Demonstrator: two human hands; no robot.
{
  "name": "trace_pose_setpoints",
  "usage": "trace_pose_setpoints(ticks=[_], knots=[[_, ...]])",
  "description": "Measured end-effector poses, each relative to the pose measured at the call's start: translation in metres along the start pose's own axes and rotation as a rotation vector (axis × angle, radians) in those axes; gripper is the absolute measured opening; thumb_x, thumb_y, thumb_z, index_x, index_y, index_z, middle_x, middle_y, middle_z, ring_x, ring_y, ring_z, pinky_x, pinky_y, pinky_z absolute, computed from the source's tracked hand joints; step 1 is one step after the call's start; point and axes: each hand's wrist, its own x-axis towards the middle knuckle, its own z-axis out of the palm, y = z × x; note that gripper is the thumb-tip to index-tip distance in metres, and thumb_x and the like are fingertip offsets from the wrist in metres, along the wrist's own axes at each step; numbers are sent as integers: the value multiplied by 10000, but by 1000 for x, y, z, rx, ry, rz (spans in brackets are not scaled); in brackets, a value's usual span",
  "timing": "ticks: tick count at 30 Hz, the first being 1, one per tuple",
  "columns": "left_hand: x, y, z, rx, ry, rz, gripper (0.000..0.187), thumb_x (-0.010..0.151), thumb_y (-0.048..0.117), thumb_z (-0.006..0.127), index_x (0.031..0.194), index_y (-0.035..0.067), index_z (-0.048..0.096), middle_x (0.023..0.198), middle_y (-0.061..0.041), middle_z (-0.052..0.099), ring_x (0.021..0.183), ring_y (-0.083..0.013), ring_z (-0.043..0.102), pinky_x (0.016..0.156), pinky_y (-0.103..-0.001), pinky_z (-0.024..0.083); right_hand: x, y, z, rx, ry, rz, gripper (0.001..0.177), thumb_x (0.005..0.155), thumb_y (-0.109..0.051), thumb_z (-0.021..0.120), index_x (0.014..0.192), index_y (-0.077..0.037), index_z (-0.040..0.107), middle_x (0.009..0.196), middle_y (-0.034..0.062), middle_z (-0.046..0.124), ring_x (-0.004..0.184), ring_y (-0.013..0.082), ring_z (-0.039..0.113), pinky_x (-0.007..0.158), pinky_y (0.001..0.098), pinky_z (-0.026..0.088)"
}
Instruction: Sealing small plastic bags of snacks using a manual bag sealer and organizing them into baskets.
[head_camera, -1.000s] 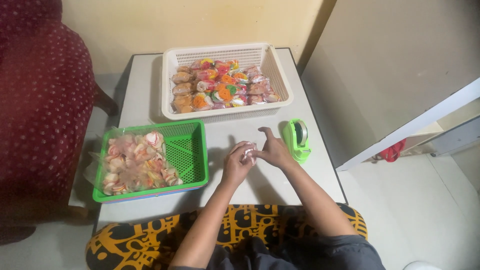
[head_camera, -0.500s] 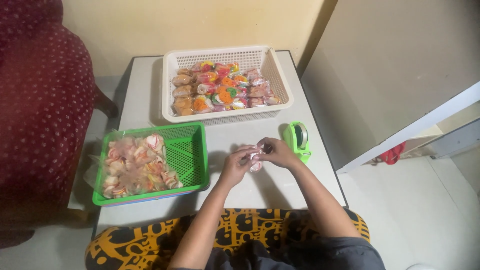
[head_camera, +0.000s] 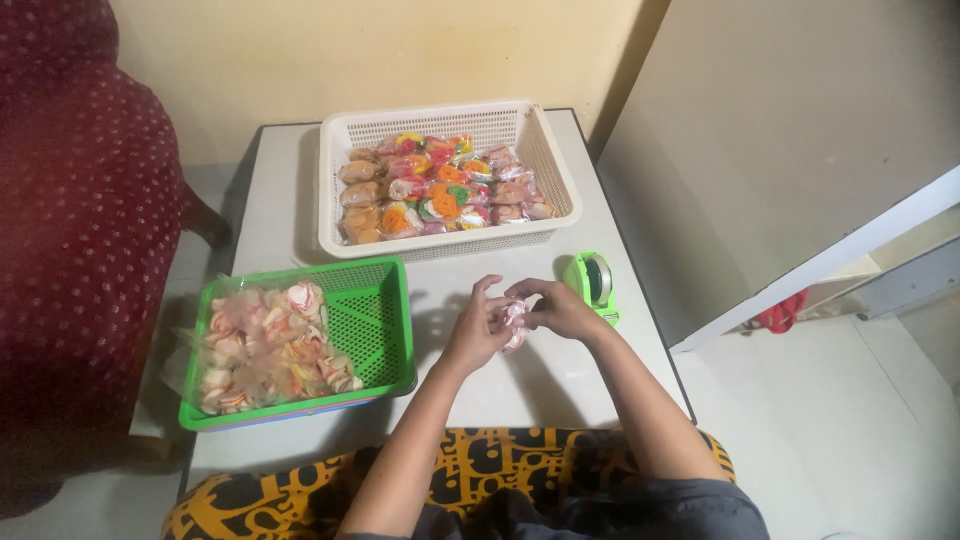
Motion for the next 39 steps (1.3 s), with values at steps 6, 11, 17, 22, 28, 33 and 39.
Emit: trace_pose_setpoints(ticks=[6, 11, 17, 22, 28, 33, 39], knots=[[19, 16, -1, 22, 135, -71, 815, 816, 76, 770, 1458, 159, 275, 1451, -180, 545, 1226, -393, 633, 931, -423, 647, 11, 5, -11, 14, 56, -25, 375, 848, 51, 724, 1205, -65, 731, 1020, 165, 730, 699, 230, 727, 606, 289, 562], [52, -5, -8, 174, 149, -26, 659, 817, 208, 824, 1378, 131, 488, 1445, -117, 533, 1314, -355, 568, 1026, -422, 591, 30, 17, -28, -46, 138, -8, 377, 864, -15, 760, 1218, -139, 717, 800, 101, 726, 688, 196, 713, 647, 286, 570], [98, -14, -12, 337, 122, -80, 339, 951, 237, 693, 1287, 222, 653, 1377, -31, 599, 1301, -275, 597, 1014, -332, 582, 48, 25, -50, -67, 295, 31, 328, 880, -89, 787, 1174, -218, 723, 748, 92, 747, 710, 180, 708, 759, 302, 554], [130, 3, -12, 310, 180, 19, 264, 951, 133, 688, 1213, 110, 708, 1247, -107, 673, 1255, -301, 630, 1003, -354, 584, 63, 3, -56, -35, 409, 3, 229, 903, -133, 797, 1111, -187, 719, 795, 98, 767, 734, 178, 710, 821, 328, 558], [171, -14, -11, 367, 344, 243, 334, 818, 93, 750, 1152, 111, 759, 1335, -118, 659, 1265, -368, 606, 1036, -404, 556, 102, 15, -66, -139, 544, -199, 195, 854, 5, 794, 1014, -82, 724, 1182, 133, 721, 931, 379, 747, 812, 438, 616], [201, -34, -18, 422, 345, 286, 392, 842, 60, 694, 1233, 57, 716, 1517, -168, 516, 1337, -402, 536, 1093, -462, 512, 128, 25, -64, -284, 570, -263, 172, 910, -17, 735, 1055, -44, 645, 1337, 174, 612, 1084, 458, 678, 875, 531, 607], [212, -59, -16, 588, 208, 172, 378, 793, 44, 709, 1170, 55, 742, 1553, -104, 476, 1287, -384, 598, 1015, -440, 574, 151, 63, -59, -492, 394, 62, 235, 926, -47, 712, 1143, -138, 702, 1432, 8, 573, 1254, 253, 646, 1057, 391, 559]])
